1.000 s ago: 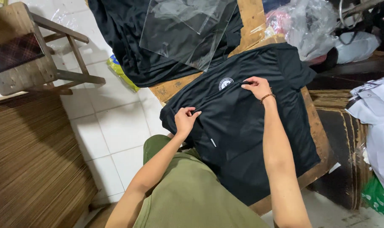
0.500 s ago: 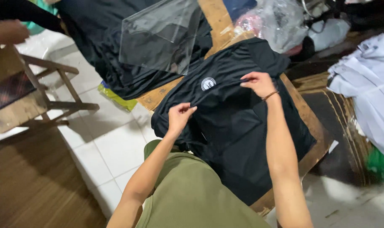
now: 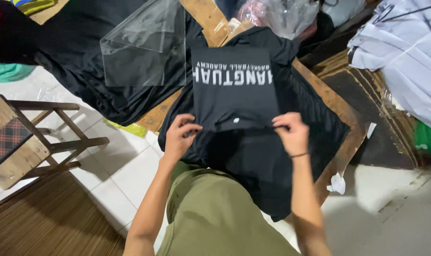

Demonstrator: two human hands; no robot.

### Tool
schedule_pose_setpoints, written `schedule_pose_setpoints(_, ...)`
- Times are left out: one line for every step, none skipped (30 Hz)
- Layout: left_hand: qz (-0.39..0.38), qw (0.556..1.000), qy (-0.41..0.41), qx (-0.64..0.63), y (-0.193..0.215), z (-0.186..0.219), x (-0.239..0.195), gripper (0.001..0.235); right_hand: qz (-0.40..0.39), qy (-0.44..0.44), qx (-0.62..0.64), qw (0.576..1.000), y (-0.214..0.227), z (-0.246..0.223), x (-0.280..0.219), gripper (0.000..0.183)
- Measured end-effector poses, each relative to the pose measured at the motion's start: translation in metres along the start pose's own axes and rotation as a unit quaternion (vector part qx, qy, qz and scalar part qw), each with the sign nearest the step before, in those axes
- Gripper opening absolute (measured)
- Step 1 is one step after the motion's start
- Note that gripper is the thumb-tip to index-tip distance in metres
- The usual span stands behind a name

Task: Folding a black t-shirt and placing it into a clear plastic bag

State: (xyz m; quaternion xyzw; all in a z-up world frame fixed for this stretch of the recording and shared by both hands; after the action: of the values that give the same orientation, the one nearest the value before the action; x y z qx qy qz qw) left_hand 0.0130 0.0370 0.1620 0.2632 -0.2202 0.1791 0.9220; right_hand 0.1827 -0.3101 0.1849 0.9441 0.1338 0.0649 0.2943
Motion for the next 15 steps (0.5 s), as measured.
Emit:
schedule_pose_setpoints(-0.004,1.0,0.003,0.0,-0.01,-0.017,-0.022,0.035,0.0,-0.005,0.001,1.0,-0.021,0.028,-0.019,0.027)
schedule_pose_setpoints(-0.078,0.993,0.076,0.044,-0.021,-0.036,-0.047,0.028,-0.008,-0.044,0.004,0.999,-0.042,0.058,-0.041,0.027)
schedule_pose_setpoints(-0.15,0.974,0.148,0.089,-0.032,-0.054,-0.074,0.021,-0.016,-0.084,0.006,0.996,-0.064,0.086,-0.064,0.028)
schedule_pose_setpoints(-0.158,0.972,0.148,0.087,-0.037,-0.063,-0.086,0.021,-0.014,-0.091,0.007,0.996,-0.076,0.097,-0.08,0.028)
schedule_pose_setpoints(-0.171,0.965,0.182,0.084,-0.041,-0.073,-0.099,0.02,-0.01,-0.135,-0.009,0.991,-0.088,0.109,-0.097,0.024)
schedule_pose_setpoints(-0.184,0.956,0.215,0.081,-0.047,-0.083,-0.111,0.021,-0.006,-0.179,-0.026,0.984,-0.1,0.121,-0.112,0.024)
schedule_pose_setpoints(-0.191,0.954,0.215,0.08,-0.052,-0.091,-0.113,0.021,-0.004,-0.185,-0.026,0.982,-0.102,0.122,-0.111,0.024)
schedule_pose_setpoints(-0.171,0.949,0.251,0.088,-0.056,-0.099,-0.116,0.017,0.039,-0.205,-0.003,0.978,-0.102,0.124,-0.111,0.025)
schedule_pose_setpoints(-0.151,0.941,0.286,0.096,-0.059,-0.107,-0.119,0.017,0.082,-0.224,0.019,0.971,-0.101,0.126,-0.111,0.026)
schedule_pose_setpoints(-0.156,0.941,0.284,0.096,-0.062,-0.103,-0.11,0.017,0.085,-0.228,0.02,0.97,-0.107,0.14,-0.109,0.026)
schedule_pose_setpoints(-0.139,0.935,0.307,0.114,-0.063,-0.099,-0.102,0.023,0.12,-0.263,0.011,0.957,-0.111,0.155,-0.109,0.016)
schedule_pose_setpoints(-0.118,0.927,0.331,0.133,-0.064,-0.095,-0.093,0.033,0.153,-0.296,0.002,0.943,-0.116,0.17,-0.105,0.01)
schedule_pose_setpoints(-0.12,0.927,0.329,0.134,-0.068,-0.096,-0.088,0.033,0.155,-0.298,0.004,0.942,-0.12,0.177,-0.097,0.01)
schedule_pose_setpoints(-0.118,0.923,0.34,0.136,-0.072,-0.096,-0.085,0.03,0.138,-0.335,-0.008,0.932,-0.124,0.186,-0.092,0.012)
schedule_pose_setpoints(-0.117,0.919,0.35,0.137,-0.076,-0.095,-0.082,0.027,0.121,-0.372,-0.021,0.92,-0.128,0.194,-0.086,0.02)
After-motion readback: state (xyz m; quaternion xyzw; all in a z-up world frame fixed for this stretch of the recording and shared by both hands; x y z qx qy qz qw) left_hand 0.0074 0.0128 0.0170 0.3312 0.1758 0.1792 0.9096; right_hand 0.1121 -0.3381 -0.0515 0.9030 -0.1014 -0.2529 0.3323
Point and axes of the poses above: each hand's wrist, its own x-axis towards the middle knuckle, its own y-axis out of the back of the hand, z = x × y, the point moved 2 cm from there along x, towards the middle knuckle, and after that the axes turned 15 degrees about -y, right-handed, at the moved point
